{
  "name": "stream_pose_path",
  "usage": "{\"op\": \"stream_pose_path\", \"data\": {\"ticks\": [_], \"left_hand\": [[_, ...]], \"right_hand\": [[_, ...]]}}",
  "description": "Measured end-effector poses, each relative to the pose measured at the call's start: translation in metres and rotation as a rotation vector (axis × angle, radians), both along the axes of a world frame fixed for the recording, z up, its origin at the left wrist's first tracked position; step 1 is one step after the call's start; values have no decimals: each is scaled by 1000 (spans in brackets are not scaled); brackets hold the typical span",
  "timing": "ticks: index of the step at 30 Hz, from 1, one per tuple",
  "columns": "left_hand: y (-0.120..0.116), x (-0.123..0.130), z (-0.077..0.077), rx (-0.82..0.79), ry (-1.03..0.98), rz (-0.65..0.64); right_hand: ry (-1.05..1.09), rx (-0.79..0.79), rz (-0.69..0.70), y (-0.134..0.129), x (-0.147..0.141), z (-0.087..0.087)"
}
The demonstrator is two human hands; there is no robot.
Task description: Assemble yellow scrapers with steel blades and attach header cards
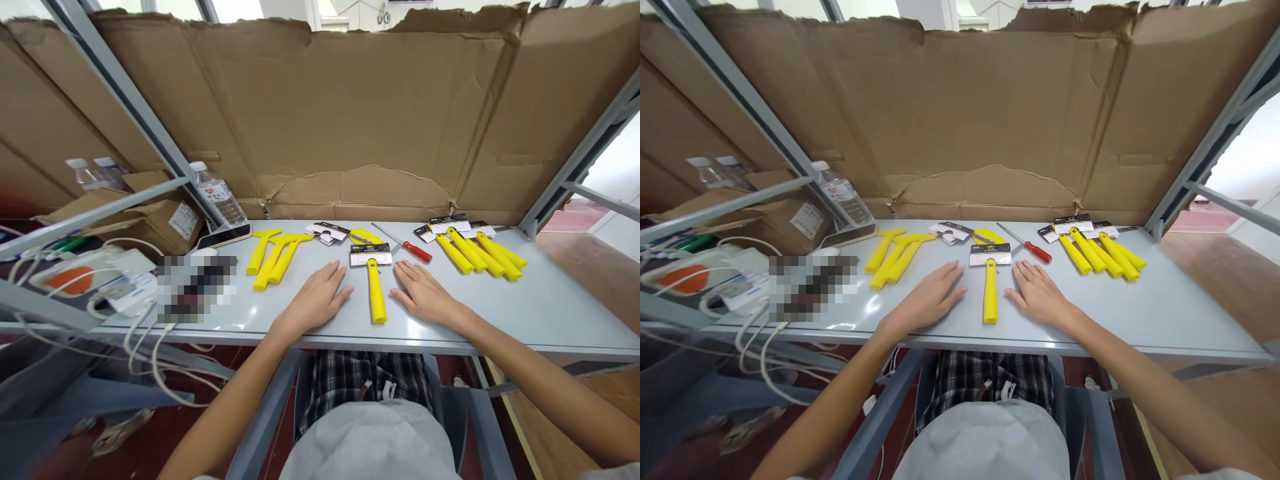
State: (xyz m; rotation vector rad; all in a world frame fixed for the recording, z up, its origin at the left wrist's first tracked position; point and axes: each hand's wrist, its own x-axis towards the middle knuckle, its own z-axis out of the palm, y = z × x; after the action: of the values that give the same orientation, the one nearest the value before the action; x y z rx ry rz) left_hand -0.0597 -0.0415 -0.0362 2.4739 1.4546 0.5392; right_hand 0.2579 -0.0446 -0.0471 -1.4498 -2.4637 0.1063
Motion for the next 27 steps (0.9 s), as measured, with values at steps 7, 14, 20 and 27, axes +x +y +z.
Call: {"op": "stream_pose_path", "data": {"ticks": [7,14,20,27], "left_hand": [[-10,11,-19,-9,28,30],[-9,13,-18,-3,112,46],[-11,14,-13,-14,215,71],[-14,14,-10,-5,245,82]], "right_hand": [[-142,-86,-25,3,0,-7],[-168,-138,-45,2,0,3],[-162,-123,-72,0,-1,2],[-167,-111,-87,-3,-5,4]]}}
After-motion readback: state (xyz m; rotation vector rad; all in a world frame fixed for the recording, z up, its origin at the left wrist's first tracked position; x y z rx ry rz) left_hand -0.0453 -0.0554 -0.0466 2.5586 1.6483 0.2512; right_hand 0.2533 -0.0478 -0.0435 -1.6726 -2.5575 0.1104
